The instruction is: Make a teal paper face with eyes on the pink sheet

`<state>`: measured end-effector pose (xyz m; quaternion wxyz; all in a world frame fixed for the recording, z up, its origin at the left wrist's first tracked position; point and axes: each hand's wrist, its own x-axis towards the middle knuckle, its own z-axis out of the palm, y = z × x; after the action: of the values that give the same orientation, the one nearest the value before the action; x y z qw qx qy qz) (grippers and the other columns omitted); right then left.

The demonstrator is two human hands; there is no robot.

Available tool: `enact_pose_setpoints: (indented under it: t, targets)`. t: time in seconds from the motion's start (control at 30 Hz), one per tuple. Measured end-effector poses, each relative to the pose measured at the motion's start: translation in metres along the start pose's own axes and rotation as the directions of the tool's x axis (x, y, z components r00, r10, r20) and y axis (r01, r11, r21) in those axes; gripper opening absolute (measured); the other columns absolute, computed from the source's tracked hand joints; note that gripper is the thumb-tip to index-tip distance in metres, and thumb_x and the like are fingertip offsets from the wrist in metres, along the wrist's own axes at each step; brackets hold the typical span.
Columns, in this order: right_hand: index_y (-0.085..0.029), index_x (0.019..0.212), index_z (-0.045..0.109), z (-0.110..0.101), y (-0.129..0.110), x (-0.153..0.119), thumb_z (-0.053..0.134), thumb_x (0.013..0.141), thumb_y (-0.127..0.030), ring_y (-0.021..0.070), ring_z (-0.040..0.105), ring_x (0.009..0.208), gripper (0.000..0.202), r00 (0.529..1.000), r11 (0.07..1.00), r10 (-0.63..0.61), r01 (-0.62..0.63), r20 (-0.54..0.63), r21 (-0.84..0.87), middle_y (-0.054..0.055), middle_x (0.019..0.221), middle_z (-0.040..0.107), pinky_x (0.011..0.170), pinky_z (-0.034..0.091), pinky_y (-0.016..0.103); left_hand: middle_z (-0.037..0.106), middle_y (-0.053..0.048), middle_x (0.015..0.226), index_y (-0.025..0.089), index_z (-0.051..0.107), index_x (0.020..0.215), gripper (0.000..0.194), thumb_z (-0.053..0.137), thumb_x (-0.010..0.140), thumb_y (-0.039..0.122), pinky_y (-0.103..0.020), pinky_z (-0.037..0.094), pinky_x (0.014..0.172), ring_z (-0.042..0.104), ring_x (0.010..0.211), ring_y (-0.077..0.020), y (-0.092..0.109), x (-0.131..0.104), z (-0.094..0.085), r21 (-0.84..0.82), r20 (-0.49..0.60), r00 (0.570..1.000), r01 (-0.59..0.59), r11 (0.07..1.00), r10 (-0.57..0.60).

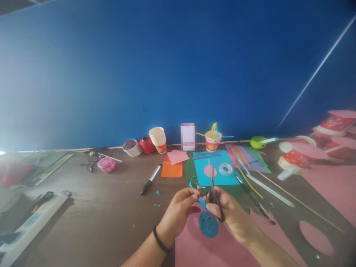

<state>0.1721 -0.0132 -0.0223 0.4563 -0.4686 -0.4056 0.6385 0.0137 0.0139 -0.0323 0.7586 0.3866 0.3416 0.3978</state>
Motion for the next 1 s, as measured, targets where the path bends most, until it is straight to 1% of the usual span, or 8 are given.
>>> enact_pose_setpoints:
  t: [0.1, 0.17, 0.23, 0.43, 0.67, 0.77, 0.83, 1.0]
  targets:
    - [-0.019, 0.077, 0.049, -0.002, -0.001, 0.002, 0.067, 0.069, -0.029, 0.0105, 0.050, 0.059, 0.023, 0.987, 0.973, -0.122, 0.098, -0.104, -0.211, -0.005, 0.068, 0.054, 0.053, 0.040, 0.020, 0.060, -0.007, 0.077, 0.012, 0.065, 0.077, 0.021, 0.062, 0.079, 0.032, -0.024, 0.045, 0.062, 0.056, 0.072, -0.0154, -0.001, -0.001, 0.000, 0.020, -0.004, 1.000, 0.030, 0.999, -0.030]
    - [-0.020, 0.077, 0.048, -0.002, 0.000, 0.003, 0.065, 0.072, -0.027, 0.0124, 0.054, 0.063, 0.019, 0.973, 0.934, -0.194, 0.144, -0.124, -0.326, -0.003, 0.070, 0.057, 0.057, 0.043, 0.021, 0.060, -0.007, 0.074, 0.011, 0.065, 0.076, 0.020, 0.064, 0.077, 0.031, -0.025, 0.046, 0.064, 0.056, 0.070, -0.0151, -0.001, -0.002, 0.002, 0.048, 0.015, 0.999, 0.037, 0.998, -0.038]
    - [-0.020, 0.076, 0.048, 0.000, 0.001, 0.003, 0.064, 0.073, -0.026, 0.0137, 0.057, 0.065, 0.018, 0.967, 0.909, -0.228, 0.170, -0.112, -0.379, -0.002, 0.070, 0.059, 0.060, 0.045, 0.023, 0.060, -0.007, 0.072, 0.010, 0.064, 0.075, 0.019, 0.066, 0.075, 0.029, -0.026, 0.046, 0.065, 0.056, 0.067, -0.0144, -0.003, -0.002, 0.003, 0.091, 0.012, 0.999, 0.048, 0.995, -0.049]
    - [-0.021, 0.079, 0.045, 0.004, 0.010, 0.005, 0.065, 0.074, -0.032, 0.0159, 0.061, 0.072, 0.024, 0.958, 0.932, -0.265, 0.227, -0.104, -0.283, 0.000, 0.076, 0.059, 0.069, 0.050, 0.026, 0.057, -0.004, 0.064, 0.011, 0.062, 0.069, 0.017, 0.067, 0.072, 0.027, -0.026, 0.048, 0.059, 0.055, 0.059, -0.0128, -0.008, 0.000, 0.001, 0.129, -0.061, 0.996, 0.067, 0.989, -0.060]
    - [-0.021, 0.079, 0.045, 0.004, 0.013, 0.005, 0.066, 0.072, -0.030, 0.0157, 0.060, 0.071, 0.024, 0.954, 0.931, -0.280, 0.243, -0.107, -0.271, -0.001, 0.074, 0.058, 0.066, 0.049, 0.026, 0.057, -0.003, 0.060, 0.011, 0.062, 0.066, 0.018, 0.068, 0.070, 0.027, -0.024, 0.048, 0.055, 0.055, 0.057, -0.0124, -0.008, 0.002, 0.001, 0.148, -0.082, 0.994, 0.081, 0.986, -0.070]
    - [-0.021, 0.078, 0.045, 0.000, 0.007, 0.004, 0.065, 0.072, -0.026, 0.0136, 0.056, 0.068, 0.021, 0.964, 0.924, -0.253, 0.217, -0.077, -0.314, -0.002, 0.073, 0.056, 0.062, 0.046, 0.023, 0.058, -0.003, 0.064, 0.011, 0.062, 0.067, 0.019, 0.069, 0.070, 0.028, -0.021, 0.046, 0.054, 0.055, 0.059, -0.0112, -0.007, 0.003, -0.002, 0.130, -0.110, 0.993, 0.052, 0.990, -0.038]
    - [-0.021, 0.076, 0.046, -0.004, 0.002, 0.004, 0.066, 0.070, -0.024, 0.0112, 0.051, 0.062, 0.022, 0.978, 0.918, -0.206, 0.180, -0.035, -0.352, -0.004, 0.070, 0.052, 0.057, 0.043, 0.021, 0.059, -0.003, 0.067, 0.012, 0.061, 0.068, 0.018, 0.069, 0.070, 0.028, -0.019, 0.045, 0.053, 0.054, 0.061, -0.0106, -0.004, 0.005, -0.005, 0.107, -0.161, 0.987, 0.031, 0.994, -0.014]
    - [-0.019, 0.066, 0.041, -0.006, 0.003, 0.007, 0.070, 0.066, -0.026, 0.0077, 0.039, 0.054, 0.029, 0.995, 0.959, -0.010, 0.036, 0.094, -0.281, -0.008, 0.058, 0.036, 0.050, 0.034, 0.020, 0.061, -0.004, 0.069, 0.014, 0.058, 0.067, 0.019, 0.067, 0.071, 0.031, -0.019, 0.044, 0.052, 0.055, 0.063, -0.0112, 0.002, 0.008, -0.014, 0.032, -0.297, 0.955, 0.004, 0.999, 0.006]
